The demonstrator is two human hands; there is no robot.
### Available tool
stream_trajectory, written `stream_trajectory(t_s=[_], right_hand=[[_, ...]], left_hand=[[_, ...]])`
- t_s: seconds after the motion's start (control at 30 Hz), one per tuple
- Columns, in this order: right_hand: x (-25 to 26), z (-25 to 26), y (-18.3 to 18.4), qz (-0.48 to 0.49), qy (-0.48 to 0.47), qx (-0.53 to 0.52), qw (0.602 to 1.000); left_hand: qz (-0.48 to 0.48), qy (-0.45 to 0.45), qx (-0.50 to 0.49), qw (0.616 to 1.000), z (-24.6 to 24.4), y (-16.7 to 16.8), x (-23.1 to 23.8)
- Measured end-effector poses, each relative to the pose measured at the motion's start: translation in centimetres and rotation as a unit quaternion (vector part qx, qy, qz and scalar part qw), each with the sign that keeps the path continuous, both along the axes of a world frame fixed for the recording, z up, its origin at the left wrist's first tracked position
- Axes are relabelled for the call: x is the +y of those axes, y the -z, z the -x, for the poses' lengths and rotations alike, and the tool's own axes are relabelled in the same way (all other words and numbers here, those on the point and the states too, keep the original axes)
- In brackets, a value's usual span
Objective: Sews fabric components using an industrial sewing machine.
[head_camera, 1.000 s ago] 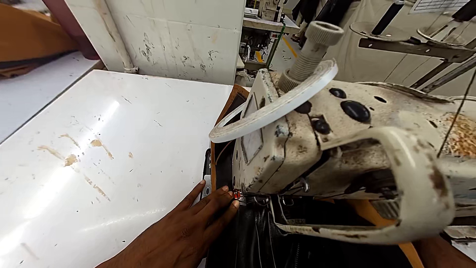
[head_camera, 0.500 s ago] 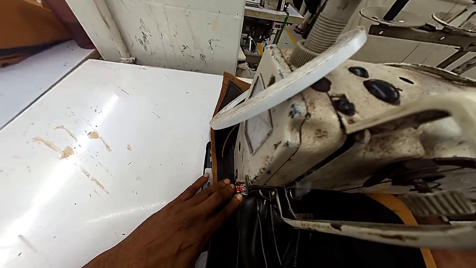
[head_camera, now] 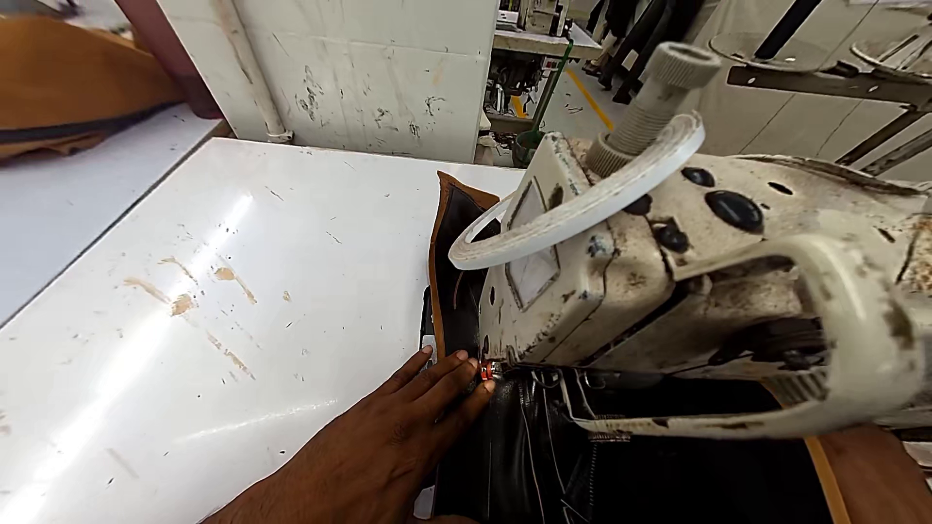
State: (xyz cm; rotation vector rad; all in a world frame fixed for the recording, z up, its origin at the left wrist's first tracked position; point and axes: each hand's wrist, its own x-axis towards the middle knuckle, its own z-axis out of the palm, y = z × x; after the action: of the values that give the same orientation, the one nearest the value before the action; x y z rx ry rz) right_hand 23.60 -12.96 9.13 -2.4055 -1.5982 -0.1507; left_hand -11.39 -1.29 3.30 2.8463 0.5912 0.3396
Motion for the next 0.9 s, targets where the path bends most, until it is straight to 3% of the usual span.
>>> stream_trajectory(t_s=[0.43, 0.63, 0.9], right_hand=[[0.3, -1.6, 1.1, -0.001, 0.030, -0.006, 1.000], [1.2, -1.9, 0.6, 0.063, 0.067, -0.016, 0.996], [1.0, -0.7, -0.4, 0.014, -0.019, -0.018, 1.000]], left_hand=[[0.003, 0.010, -0.051, 0.999, 0.2, 0.2, -0.7], [0.005, -0.006, -0.038, 0.999, 0.0, 0.0, -0.6], [0.026, -0.030, -0.029, 0.999, -0.3, -0.2, -0.7]])
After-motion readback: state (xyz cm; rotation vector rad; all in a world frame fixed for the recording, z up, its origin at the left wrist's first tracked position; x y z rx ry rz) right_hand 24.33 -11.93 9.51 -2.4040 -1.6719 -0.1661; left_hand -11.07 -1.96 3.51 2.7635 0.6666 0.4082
